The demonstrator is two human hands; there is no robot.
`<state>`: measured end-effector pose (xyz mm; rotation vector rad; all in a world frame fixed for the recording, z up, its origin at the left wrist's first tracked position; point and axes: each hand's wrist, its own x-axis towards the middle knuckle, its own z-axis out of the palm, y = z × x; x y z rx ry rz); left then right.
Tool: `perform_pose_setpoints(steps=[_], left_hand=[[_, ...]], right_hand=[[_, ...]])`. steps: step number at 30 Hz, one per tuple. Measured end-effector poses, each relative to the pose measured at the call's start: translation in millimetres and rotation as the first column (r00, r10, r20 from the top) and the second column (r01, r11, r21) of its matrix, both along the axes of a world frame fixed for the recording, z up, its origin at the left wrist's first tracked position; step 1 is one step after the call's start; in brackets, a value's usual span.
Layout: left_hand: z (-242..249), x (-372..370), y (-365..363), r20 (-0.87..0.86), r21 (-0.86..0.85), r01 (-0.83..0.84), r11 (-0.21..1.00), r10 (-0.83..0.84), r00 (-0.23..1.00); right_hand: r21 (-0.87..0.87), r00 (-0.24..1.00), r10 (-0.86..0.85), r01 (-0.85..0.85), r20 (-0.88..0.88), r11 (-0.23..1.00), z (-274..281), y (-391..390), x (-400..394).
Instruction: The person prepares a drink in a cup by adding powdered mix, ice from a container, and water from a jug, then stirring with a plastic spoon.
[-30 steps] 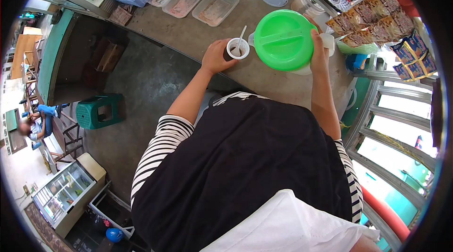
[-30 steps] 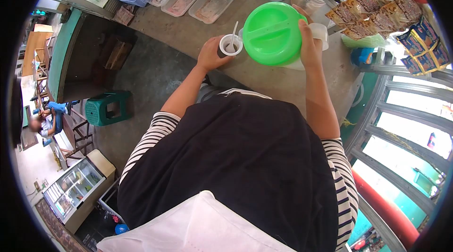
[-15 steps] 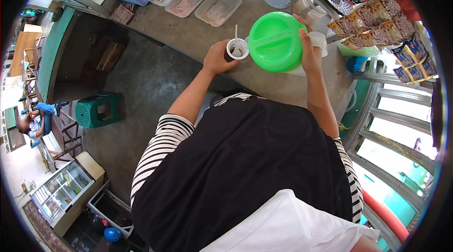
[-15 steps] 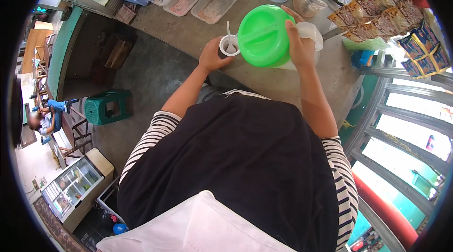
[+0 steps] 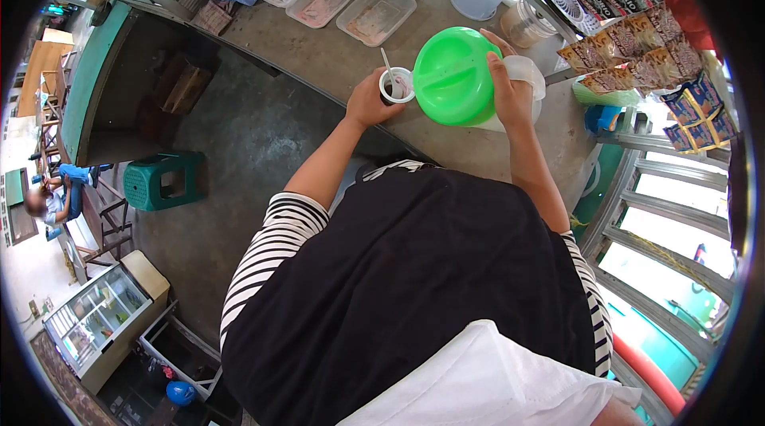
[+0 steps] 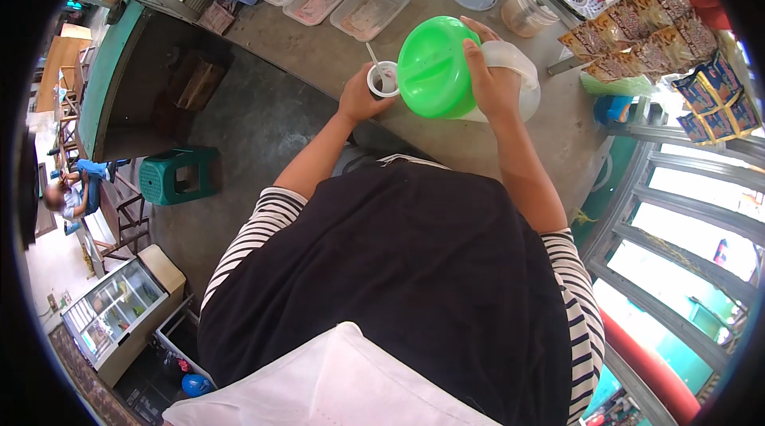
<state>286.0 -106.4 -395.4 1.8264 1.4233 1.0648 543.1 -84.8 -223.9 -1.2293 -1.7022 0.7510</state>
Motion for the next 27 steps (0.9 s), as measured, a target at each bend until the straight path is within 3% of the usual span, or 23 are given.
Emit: perform_pose_setpoints(steps=[7, 21, 27], left_hand=[[10, 5, 0, -0.053, -0.067, -0.032, 0.997, 0.028, 0.998], [3, -3, 4, -0.007, 0.063, 0.138, 0.988, -0.138, 0.990], [9, -1, 1, -0.023, 0.023, 0.106, 0.994, -0.105, 0.994]], right_hand=[[0.041, 0.997, -0.009, 0.006, 0.077, 0.999, -3, 0, -4], [0.053, 0.983, 0.001, -0.011, 0.186, 0.999, -7, 2, -17], [0.056, 0.984, 0.002, -0.012, 0.178, 0.998, -5, 3, -14]])
